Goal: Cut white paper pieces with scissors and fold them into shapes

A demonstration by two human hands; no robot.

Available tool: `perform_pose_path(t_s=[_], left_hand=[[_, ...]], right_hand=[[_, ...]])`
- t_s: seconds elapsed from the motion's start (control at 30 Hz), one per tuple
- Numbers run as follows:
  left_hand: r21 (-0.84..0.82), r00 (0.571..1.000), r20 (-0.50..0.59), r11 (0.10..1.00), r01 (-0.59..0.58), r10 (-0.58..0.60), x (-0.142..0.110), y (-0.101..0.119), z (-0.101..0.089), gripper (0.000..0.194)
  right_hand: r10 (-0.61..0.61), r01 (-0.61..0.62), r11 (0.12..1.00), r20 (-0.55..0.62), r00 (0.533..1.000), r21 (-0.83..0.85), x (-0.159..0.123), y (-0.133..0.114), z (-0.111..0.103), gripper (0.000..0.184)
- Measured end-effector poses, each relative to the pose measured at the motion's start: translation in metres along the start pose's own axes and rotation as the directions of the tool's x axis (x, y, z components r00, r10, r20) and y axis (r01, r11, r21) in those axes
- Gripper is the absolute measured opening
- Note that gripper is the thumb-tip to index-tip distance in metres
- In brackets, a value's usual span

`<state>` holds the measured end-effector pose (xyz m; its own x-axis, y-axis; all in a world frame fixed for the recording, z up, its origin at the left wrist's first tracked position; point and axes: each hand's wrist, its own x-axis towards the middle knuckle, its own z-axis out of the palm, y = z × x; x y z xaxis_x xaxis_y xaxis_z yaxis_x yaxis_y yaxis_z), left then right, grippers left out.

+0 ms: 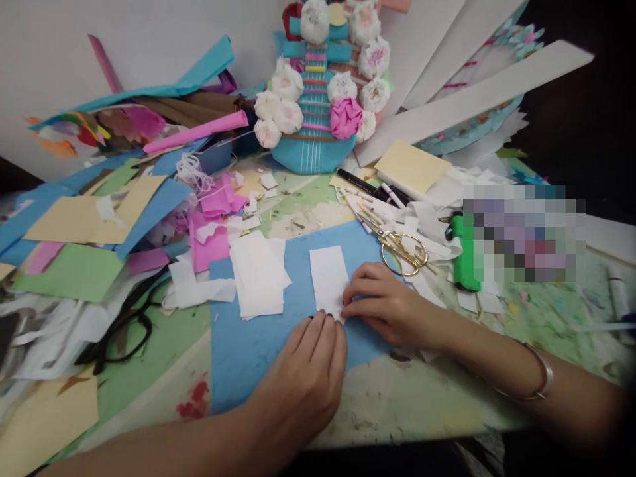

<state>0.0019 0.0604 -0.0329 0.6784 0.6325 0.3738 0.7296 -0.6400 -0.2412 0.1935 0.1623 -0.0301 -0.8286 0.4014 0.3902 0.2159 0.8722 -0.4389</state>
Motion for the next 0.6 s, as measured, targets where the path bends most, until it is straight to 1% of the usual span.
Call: perform_pose_path(t_s=[0.07,0.13,0.2,0.3,0.43,0.6], left_hand=[[0.007,0.999,0.034,1.000,-0.015,0.015,0.0004,-0.0007,-0.0013,0.037],[0.011,0.995,0.094,0.999,-0.046,0.045,0.0003,-0.0017,-0.0024,0.038],[0.018,0.991,0.120,0.998,-0.068,0.065,-0.0003,-0.0027,-0.0030,0.038],[0.024,0.991,0.118,0.998,-0.063,0.060,-0.0014,-0.0035,-0.0028,0.038],[-0.029,0.993,0.121,0.999,-0.012,0.016,-0.0021,-0.0045,-0.0014,0.037],[-0.061,0.994,0.110,0.998,0.032,-0.026,-0.0006,-0.0071,-0.0035,0.034]], right_hand=[[-0.014,0.014,1.000,0.008,1.000,-0.016,-0.0002,-0.0021,-0.0011,0.023],[-0.025,0.025,0.999,-0.002,1.000,-0.025,-0.0004,-0.0029,-0.0016,0.022],[-0.030,0.030,0.999,-0.011,0.999,-0.032,-0.0008,-0.0029,-0.0016,0.023],[-0.029,0.029,0.998,-0.011,1.000,-0.051,-0.0015,-0.0030,-0.0014,0.023],[-0.035,0.035,0.994,-0.003,0.999,-0.099,-0.0024,-0.0046,-0.0009,0.021],[-0.079,0.093,0.982,0.083,0.993,-0.167,-0.0040,-0.0082,-0.0006,0.020]])
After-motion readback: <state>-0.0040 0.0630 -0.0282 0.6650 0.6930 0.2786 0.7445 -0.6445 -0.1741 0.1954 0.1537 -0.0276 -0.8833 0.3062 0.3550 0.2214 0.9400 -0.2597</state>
